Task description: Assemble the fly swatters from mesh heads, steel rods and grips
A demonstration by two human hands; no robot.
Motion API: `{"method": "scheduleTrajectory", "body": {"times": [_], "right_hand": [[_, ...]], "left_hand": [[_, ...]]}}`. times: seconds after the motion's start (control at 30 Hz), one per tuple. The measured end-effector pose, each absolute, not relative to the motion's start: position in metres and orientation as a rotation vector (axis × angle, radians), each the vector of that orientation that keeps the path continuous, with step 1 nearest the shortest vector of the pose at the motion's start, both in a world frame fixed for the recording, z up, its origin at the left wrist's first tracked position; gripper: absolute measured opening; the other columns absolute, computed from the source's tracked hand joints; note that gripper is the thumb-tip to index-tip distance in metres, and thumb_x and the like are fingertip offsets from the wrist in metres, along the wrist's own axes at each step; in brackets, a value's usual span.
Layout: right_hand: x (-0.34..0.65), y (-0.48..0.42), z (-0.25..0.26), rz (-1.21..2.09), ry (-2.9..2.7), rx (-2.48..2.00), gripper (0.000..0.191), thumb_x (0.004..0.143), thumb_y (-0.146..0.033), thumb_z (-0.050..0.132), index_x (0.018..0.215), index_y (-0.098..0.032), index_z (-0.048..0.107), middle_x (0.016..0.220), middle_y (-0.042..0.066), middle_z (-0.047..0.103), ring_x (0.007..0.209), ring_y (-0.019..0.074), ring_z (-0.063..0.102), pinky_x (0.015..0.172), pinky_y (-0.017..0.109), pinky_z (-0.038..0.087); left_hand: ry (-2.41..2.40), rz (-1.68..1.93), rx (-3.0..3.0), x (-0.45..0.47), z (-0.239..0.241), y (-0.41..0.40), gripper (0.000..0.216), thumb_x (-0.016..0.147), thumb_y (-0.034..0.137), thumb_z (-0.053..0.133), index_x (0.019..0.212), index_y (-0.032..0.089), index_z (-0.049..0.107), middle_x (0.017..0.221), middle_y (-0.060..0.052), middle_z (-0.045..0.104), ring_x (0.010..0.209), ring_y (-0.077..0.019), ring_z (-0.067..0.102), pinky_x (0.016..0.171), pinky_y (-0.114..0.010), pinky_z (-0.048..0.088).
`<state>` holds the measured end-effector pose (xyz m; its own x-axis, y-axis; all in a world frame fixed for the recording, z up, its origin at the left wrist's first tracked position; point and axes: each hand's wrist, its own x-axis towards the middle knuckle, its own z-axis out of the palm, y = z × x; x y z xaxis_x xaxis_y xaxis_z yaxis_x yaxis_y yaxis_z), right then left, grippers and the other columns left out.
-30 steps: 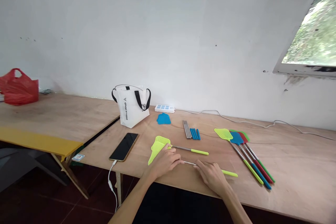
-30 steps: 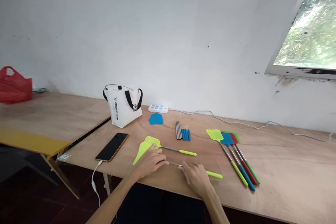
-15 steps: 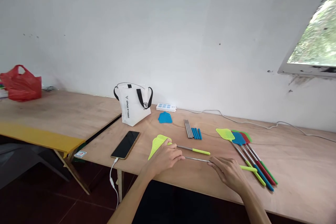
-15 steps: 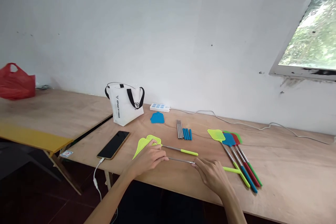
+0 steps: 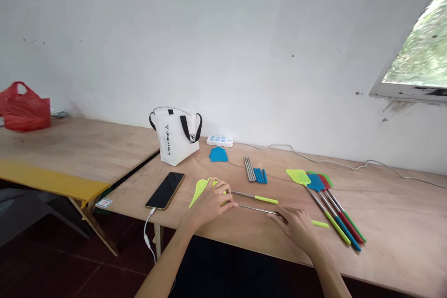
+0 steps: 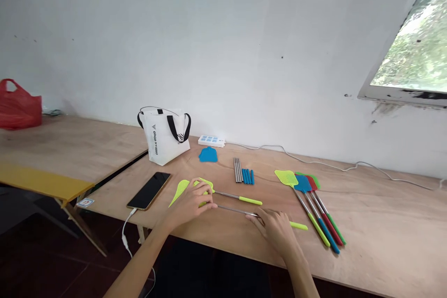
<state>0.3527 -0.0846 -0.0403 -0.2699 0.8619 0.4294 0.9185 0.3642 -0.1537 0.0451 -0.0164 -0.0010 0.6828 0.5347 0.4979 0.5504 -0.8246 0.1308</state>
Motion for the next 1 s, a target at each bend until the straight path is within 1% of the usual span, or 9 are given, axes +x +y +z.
{"method": "scheduleTrajectory", "body": {"times": [0.07, 0.2, 0.37, 0.53, 0.63, 0.73, 0.8, 0.93, 1.0], "right_hand": [[0.351, -0.085, -0.039, -0.168, -2.156, -1.573, 0.050, 0.104, -0.054, 0.036, 0.072, -0.026, 0.062, 0.069, 0.004, 0.071, 0.063, 0.0213, 0.066, 0.059, 0.028, 0.035], [0.353, -0.086, -0.032, -0.145, -2.128, -1.571, 0.055, 0.103, -0.060, 0.033, 0.080, -0.025, 0.069, 0.073, 0.006, 0.073, 0.066, 0.0217, 0.067, 0.059, 0.028, 0.036], [0.357, -0.088, -0.012, -0.208, -1.960, -1.645, 0.059, 0.095, -0.073, 0.041, 0.070, -0.024, 0.064, 0.061, 0.003, 0.066, 0.057, 0.0177, 0.060, 0.056, 0.027, 0.033], [0.363, -0.091, -0.006, -0.187, -1.986, -1.650, 0.060, 0.094, -0.073, 0.041, 0.065, -0.024, 0.058, 0.058, 0.001, 0.061, 0.053, 0.0152, 0.055, 0.055, 0.027, 0.032], [0.369, -0.092, -0.010, -0.110, -2.037, -1.645, 0.060, 0.096, -0.072, 0.039, 0.065, -0.024, 0.058, 0.059, 0.000, 0.061, 0.053, 0.0150, 0.054, 0.055, 0.026, 0.032], [0.373, -0.092, -0.012, -0.119, -2.042, -1.656, 0.060, 0.097, -0.071, 0.038, 0.066, -0.024, 0.057, 0.057, 0.000, 0.060, 0.052, 0.0151, 0.053, 0.055, 0.027, 0.031], [0.373, -0.092, -0.012, -0.144, -2.047, -1.645, 0.059, 0.098, -0.069, 0.037, 0.067, -0.024, 0.058, 0.057, 0.000, 0.061, 0.053, 0.0156, 0.055, 0.056, 0.027, 0.031], [0.362, -0.092, -0.012, -0.169, -2.063, -1.583, 0.056, 0.101, -0.064, 0.037, 0.070, -0.024, 0.062, 0.061, 0.001, 0.066, 0.057, 0.0165, 0.062, 0.056, 0.026, 0.031], [0.350, -0.092, -0.014, -0.202, -2.104, -1.535, 0.056, 0.103, -0.061, 0.035, 0.071, -0.024, 0.063, 0.062, 0.002, 0.068, 0.056, 0.0167, 0.063, 0.055, 0.026, 0.030]], "left_hand": [[-0.961, -0.860, -2.808, 0.041, 0.001, -0.015, 0.042, 0.102, 0.049, 0.053, 0.075, 0.020, 0.065, 0.096, -0.002, 0.069, 0.098, -0.0197, 0.058, 0.100, -0.042, 0.031], [-0.983, -0.892, -2.803, 0.038, 0.007, -0.018, 0.047, 0.102, 0.053, 0.050, 0.073, 0.020, 0.064, 0.086, -0.002, 0.068, 0.092, -0.0193, 0.058, 0.096, -0.041, 0.033], [-0.988, -0.936, -2.800, 0.037, 0.015, -0.024, 0.045, 0.102, 0.051, 0.051, 0.072, 0.019, 0.060, 0.082, 0.000, 0.068, 0.087, -0.0181, 0.057, 0.093, -0.039, 0.033], [-0.940, -0.952, -2.784, 0.034, 0.017, -0.022, 0.045, 0.101, 0.049, 0.056, 0.068, 0.019, 0.057, 0.074, 0.001, 0.063, 0.081, -0.0167, 0.054, 0.089, -0.036, 0.035], [-0.917, -0.980, -2.760, 0.033, 0.016, -0.021, 0.048, 0.101, 0.052, 0.054, 0.066, 0.019, 0.056, 0.070, 0.001, 0.062, 0.077, -0.0165, 0.053, 0.086, -0.035, 0.036], [-0.891, -0.978, -2.748, 0.033, 0.015, -0.021, 0.048, 0.102, 0.051, 0.052, 0.066, 0.019, 0.058, 0.068, 0.001, 0.064, 0.077, -0.0171, 0.052, 0.082, -0.035, 0.035], [-0.879, -0.969, -2.746, 0.034, 0.014, -0.021, 0.045, 0.103, 0.046, 0.052, 0.068, 0.019, 0.059, 0.068, 0.001, 0.065, 0.076, -0.0169, 0.052, 0.084, -0.036, 0.036], [-0.810, -1.025, -2.742, 0.042, 0.010, -0.025, 0.034, 0.106, 0.032, 0.050, 0.078, 0.020, 0.064, 0.074, 0.004, 0.070, 0.075, -0.0144, 0.055, 0.098, -0.038, 0.034], [-0.746, -1.021, -2.742, 0.053, 0.006, -0.029, 0.031, 0.106, 0.029, 0.050, 0.081, 0.020, 0.064, 0.076, 0.004, 0.071, 0.075, -0.0142, 0.057, 0.099, -0.038, 0.034]]}}
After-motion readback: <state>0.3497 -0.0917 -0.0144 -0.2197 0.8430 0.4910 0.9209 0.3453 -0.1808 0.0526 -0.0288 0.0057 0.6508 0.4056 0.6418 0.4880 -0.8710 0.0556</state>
